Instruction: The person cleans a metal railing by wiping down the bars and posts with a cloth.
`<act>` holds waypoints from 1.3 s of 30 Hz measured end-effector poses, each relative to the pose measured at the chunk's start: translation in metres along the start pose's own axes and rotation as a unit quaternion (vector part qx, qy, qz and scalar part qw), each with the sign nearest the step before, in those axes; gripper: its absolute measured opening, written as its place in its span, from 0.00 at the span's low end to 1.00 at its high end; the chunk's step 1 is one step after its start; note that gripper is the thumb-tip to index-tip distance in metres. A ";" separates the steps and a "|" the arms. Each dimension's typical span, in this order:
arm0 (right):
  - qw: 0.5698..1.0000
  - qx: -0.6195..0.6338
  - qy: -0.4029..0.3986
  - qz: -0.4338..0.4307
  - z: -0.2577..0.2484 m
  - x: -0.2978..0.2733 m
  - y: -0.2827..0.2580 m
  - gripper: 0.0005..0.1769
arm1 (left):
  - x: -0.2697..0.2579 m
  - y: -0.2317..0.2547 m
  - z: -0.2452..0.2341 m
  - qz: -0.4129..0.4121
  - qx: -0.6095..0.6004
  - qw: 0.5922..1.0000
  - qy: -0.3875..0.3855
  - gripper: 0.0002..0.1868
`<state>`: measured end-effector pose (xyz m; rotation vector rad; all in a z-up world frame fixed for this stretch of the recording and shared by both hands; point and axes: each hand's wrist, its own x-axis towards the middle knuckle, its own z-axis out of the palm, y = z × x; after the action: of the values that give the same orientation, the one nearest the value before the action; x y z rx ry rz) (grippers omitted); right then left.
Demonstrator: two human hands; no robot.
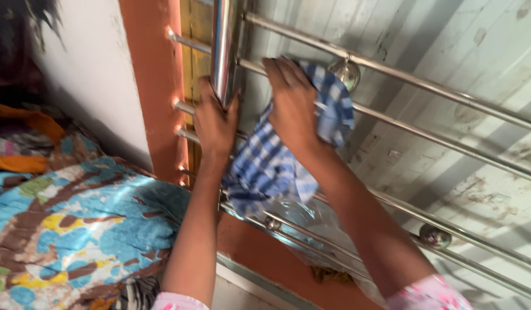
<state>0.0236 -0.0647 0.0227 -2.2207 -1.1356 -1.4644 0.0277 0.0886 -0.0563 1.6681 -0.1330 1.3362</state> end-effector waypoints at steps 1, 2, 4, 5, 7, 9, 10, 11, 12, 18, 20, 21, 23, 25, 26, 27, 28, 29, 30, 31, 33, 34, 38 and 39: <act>1.000 0.000 0.005 -0.001 -0.011 -0.003 -0.001 0.40 | 0.002 0.002 0.000 0.004 0.001 1.000 0.001 0.22; 0.998 -0.032 -0.034 0.035 -0.023 -0.012 -0.004 0.43 | 0.000 0.003 0.001 -0.007 0.023 1.000 0.006 0.22; 0.993 -0.063 -0.075 0.070 -0.039 -0.021 -0.005 0.46 | -0.002 0.004 0.003 -0.021 0.045 0.999 0.012 0.22; 0.992 -0.099 -0.068 0.049 -0.043 -0.024 -0.003 0.40 | -0.002 0.004 0.005 -0.036 0.041 0.998 0.011 0.21; 0.989 -0.129 -0.065 0.033 -0.040 -0.031 -0.005 0.35 | -0.005 0.002 0.005 -0.053 0.043 0.998 0.004 0.21; 0.993 -0.087 -0.063 0.043 -0.030 -0.031 0.001 0.33 | -0.004 0.001 0.004 -0.022 0.052 0.998 0.018 0.23; 0.993 -0.086 -0.062 0.044 -0.017 -0.026 0.004 0.33 | -0.003 0.002 0.004 -0.021 0.053 0.998 0.017 0.23; 0.996 -0.075 -0.034 0.028 0.002 -0.019 0.004 0.30 | -0.002 0.002 0.003 -0.042 0.035 0.999 0.002 0.22; 0.998 -0.064 -0.008 0.014 0.020 -0.013 0.002 0.26 | -0.004 0.002 0.002 -0.065 0.016 0.998 -0.016 0.21; 0.985 -0.138 -0.098 0.011 0.057 0.009 -0.026 0.22 | 0.001 -0.001 -0.007 -0.020 -0.009 0.999 -0.044 0.23; 0.968 -0.223 -0.040 -0.106 0.026 -0.006 -0.014 0.29 | 0.003 -0.001 -0.008 -0.051 -0.011 0.997 -0.059 0.23; 0.968 -0.225 -0.039 -0.106 0.012 -0.012 -0.009 0.29 | 0.005 0.000 -0.008 -0.082 -0.012 0.994 -0.073 0.23; 0.950 -0.288 -0.039 -0.117 -0.014 -0.028 -0.004 0.28 | 0.004 0.000 -0.007 -0.058 -0.019 0.997 -0.056 0.25; 0.952 -0.285 -0.052 -0.098 -0.037 -0.039 0.002 0.28 | 0.004 0.000 -0.008 -0.031 -0.023 0.999 -0.037 0.26; 0.954 -0.282 -0.063 -0.077 -0.042 -0.040 0.003 0.28 | 0.005 0.000 -0.008 -0.054 -0.020 0.997 -0.051 0.25; 0.955 -0.280 -0.060 -0.079 -0.042 -0.037 0.003 0.28 | 0.006 0.001 -0.007 -0.078 -0.016 0.995 -0.064 0.24; 0.967 -0.235 -0.064 -0.070 -0.041 -0.032 0.004 0.28 | 0.006 0.002 -0.007 -0.077 -0.013 0.995 -0.062 0.24; 0.978 -0.189 -0.067 -0.061 -0.039 -0.026 0.005 0.27 | 0.006 0.002 -0.007 -0.087 -0.013 0.994 -0.065 0.24; 0.979 -0.185 -0.064 -0.063 -0.034 -0.016 0.006 0.27 | 0.006 0.002 -0.007 -0.097 -0.013 0.993 -0.067 0.25; 0.988 -0.120 -0.080 -0.046 -0.025 -0.003 0.005 0.30 | 0.006 0.002 -0.006 -0.096 -0.010 0.993 -0.064 0.25; 0.994 -0.051 -0.093 -0.029 -0.006 0.018 -0.004 0.33 | 0.003 0.000 -0.006 -0.056 0.001 0.997 -0.045 0.24; 0.990 -0.018 -0.139 0.006 0.004 0.028 -0.008 0.34 | 0.002 -0.002 -0.005 -0.055 0.003 0.997 -0.046 0.24; 0.982 0.027 -0.181 0.045 0.023 0.053 -0.001 0.19 | 0.002 -0.003 -0.003 -0.046 -0.037 0.997 -0.042 0.22; 0.982 0.026 -0.181 0.044 0.022 0.051 0.002 0.19 | 0.001 -0.003 -0.004 -0.049 -0.032 0.997 -0.044 0.22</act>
<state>0.0499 -0.0297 0.0565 -2.5300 -1.1409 -1.0086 0.0270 0.0937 -0.0577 1.6587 -0.1423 1.1730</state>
